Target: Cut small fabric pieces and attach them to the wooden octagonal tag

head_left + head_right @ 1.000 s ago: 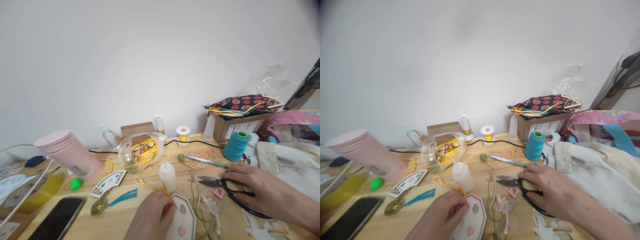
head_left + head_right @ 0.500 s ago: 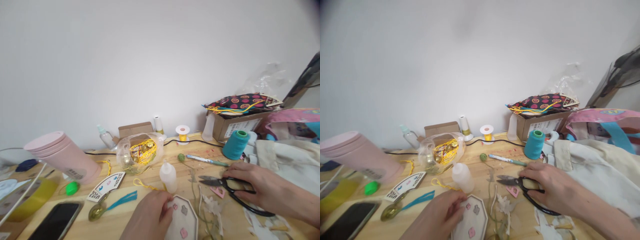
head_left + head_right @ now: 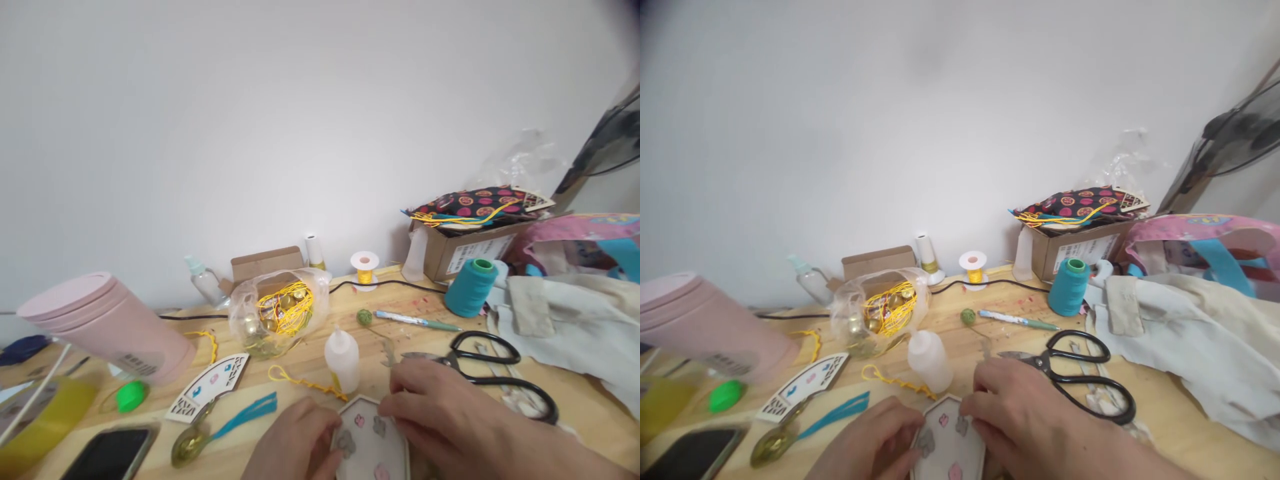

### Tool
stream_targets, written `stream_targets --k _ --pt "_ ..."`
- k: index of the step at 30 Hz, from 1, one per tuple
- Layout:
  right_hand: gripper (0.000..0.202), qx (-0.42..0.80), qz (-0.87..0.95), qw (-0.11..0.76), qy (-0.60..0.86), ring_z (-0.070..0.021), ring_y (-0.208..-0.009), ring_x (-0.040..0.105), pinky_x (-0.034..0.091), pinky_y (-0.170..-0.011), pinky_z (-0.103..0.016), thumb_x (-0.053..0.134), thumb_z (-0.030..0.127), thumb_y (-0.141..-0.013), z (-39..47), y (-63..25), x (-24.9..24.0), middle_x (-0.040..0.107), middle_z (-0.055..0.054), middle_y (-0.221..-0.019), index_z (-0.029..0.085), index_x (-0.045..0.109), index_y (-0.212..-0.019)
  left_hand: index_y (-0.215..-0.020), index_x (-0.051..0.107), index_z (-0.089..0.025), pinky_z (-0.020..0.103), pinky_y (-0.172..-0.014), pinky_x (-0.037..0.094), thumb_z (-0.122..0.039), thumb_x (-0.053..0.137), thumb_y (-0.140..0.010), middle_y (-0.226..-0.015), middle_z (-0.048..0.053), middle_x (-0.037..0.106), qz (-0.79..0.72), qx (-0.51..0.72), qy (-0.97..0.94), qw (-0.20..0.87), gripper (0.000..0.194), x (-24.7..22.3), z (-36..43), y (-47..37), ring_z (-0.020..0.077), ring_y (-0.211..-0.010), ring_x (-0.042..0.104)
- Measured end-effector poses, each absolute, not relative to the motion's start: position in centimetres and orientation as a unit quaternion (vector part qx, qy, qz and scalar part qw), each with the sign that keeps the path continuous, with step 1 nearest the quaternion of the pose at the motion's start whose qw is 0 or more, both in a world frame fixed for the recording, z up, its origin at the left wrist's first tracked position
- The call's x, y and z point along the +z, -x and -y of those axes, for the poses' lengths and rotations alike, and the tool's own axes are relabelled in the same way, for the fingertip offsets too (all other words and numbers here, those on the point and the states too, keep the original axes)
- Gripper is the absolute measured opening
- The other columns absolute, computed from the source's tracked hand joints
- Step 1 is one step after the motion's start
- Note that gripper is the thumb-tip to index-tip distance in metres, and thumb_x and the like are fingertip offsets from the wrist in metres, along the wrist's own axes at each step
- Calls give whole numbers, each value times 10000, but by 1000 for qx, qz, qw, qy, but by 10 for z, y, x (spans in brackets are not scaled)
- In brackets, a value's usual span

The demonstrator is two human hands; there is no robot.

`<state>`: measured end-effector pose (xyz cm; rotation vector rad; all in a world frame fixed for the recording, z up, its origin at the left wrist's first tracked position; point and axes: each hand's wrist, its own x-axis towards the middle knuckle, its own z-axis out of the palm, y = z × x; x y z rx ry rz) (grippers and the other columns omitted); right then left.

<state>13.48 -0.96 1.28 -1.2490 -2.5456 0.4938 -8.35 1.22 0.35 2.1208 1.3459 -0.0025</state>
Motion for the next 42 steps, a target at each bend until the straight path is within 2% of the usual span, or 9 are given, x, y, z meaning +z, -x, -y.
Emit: stream_targets --k 7,12,18,24,29,32,37,42 --pt "172 193 872 102 439 -164 -768 519 418 -635 -262 491 110 -800 11 -128 12 569 -39 -847 213 617 -854 -817 650 -152 273 -640 419 -102 485 -659 -745 48 593 -492 10 -809 321 234 -1 -14 81 178 -690 550" --pt "172 193 879 97 425 -150 -775 520 407 -640 -246 501 103 -806 14 -126 12 571 -35 -843 206 633 -848 -777 647 -159 246 -609 409 -129 479 -689 -734 36 575 -495 23 -800 337 192 -1 -11 81 157 -662 537" --pt "179 198 866 135 438 -152 -789 511 396 -652 -253 464 127 -828 14 -132 7 556 -22 -854 227 606 -870 -733 608 -177 225 -568 378 -162 508 -667 -695 -4 545 -502 51 -794 340 121 -1 -10 81 138 -627 497" --pt "179 207 866 137 434 -149 -785 516 378 -655 -262 468 126 -823 17 -133 6 556 -13 -861 237 606 -848 -721 612 -194 221 -578 374 -153 515 -656 -706 -14 541 -503 61 -790 344 124 -4 -9 81 132 -635 500" --pt "245 198 871 142 427 -160 -769 510 381 -638 -267 458 90 -811 18 -134 8 554 -32 -854 241 611 -928 -694 619 -191 223 -576 380 -141 508 -661 -677 -18 538 -515 54 -787 336 127 1 -8 79 129 -613 493" --pt "253 187 879 120 421 -154 -760 506 381 -628 -262 465 79 -803 18 -132 13 551 -32 -852 243 613 -928 -713 630 -200 225 -582 384 -141 510 -666 -695 -14 553 -508 63 -787 344 142 3 -8 80 134 -629 505" --pt "191 152 898 91 402 -139 -755 486 344 -613 -256 497 108 -791 18 -132 9 535 4 -823 257 616 -774 -770 666 -226 238 -605 393 -156 519 -681 -724 4 562 -485 57 -803 341 186 1 -9 82 151 -669 526" --pt "211 146 894 112 408 -142 -752 471 327 -608 -263 494 111 -775 14 -137 -3 513 17 -829 289 591 -833 -801 681 -193 252 -618 412 -146 512 -685 -742 31 566 -474 12 -811 343 211 5 -12 79 163 -683 548"
